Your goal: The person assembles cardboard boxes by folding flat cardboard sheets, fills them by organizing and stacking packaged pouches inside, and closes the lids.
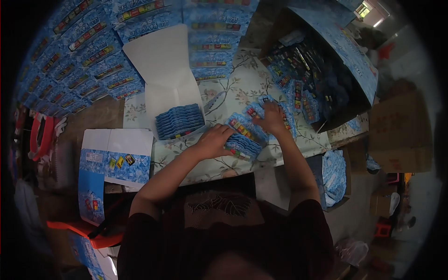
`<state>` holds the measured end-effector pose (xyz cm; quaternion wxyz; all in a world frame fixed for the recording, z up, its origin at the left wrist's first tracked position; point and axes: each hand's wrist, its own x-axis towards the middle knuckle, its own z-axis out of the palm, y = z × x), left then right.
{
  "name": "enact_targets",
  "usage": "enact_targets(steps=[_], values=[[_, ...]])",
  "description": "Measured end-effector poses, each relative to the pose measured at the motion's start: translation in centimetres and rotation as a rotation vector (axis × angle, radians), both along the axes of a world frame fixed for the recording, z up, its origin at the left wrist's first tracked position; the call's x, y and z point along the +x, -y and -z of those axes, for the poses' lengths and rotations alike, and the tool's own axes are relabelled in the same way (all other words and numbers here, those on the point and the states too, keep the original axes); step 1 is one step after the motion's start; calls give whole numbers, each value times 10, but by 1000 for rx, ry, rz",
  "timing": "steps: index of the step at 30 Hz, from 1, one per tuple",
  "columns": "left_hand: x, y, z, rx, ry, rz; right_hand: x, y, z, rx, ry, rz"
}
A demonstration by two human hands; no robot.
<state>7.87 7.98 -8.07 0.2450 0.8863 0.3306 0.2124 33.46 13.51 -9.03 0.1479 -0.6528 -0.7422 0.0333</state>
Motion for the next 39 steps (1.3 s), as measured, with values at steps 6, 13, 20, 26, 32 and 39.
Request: enact_targets(steps=[6, 13, 20, 26, 32, 39], values=[[-3, 3, -1, -25, -15, 5, -18, -10, -15, -125, -610, -82], [-5, 13, 1, 30, 19, -20, -24, 3, 6, -405, -239, -144], [-2, 8, -8, 165, -92, -51, -26, 36, -27, -369, -526, -433], [-4, 7, -9, -99, -189, 15, 88, 31, 17, 6, 194, 424], [-4, 14, -9, -28, -162, -35, 67, 36, -13, 251, -282, 220], [-6, 19, -4, -1, -138, -61, 47, 7, 6, 561, -412, 43]])
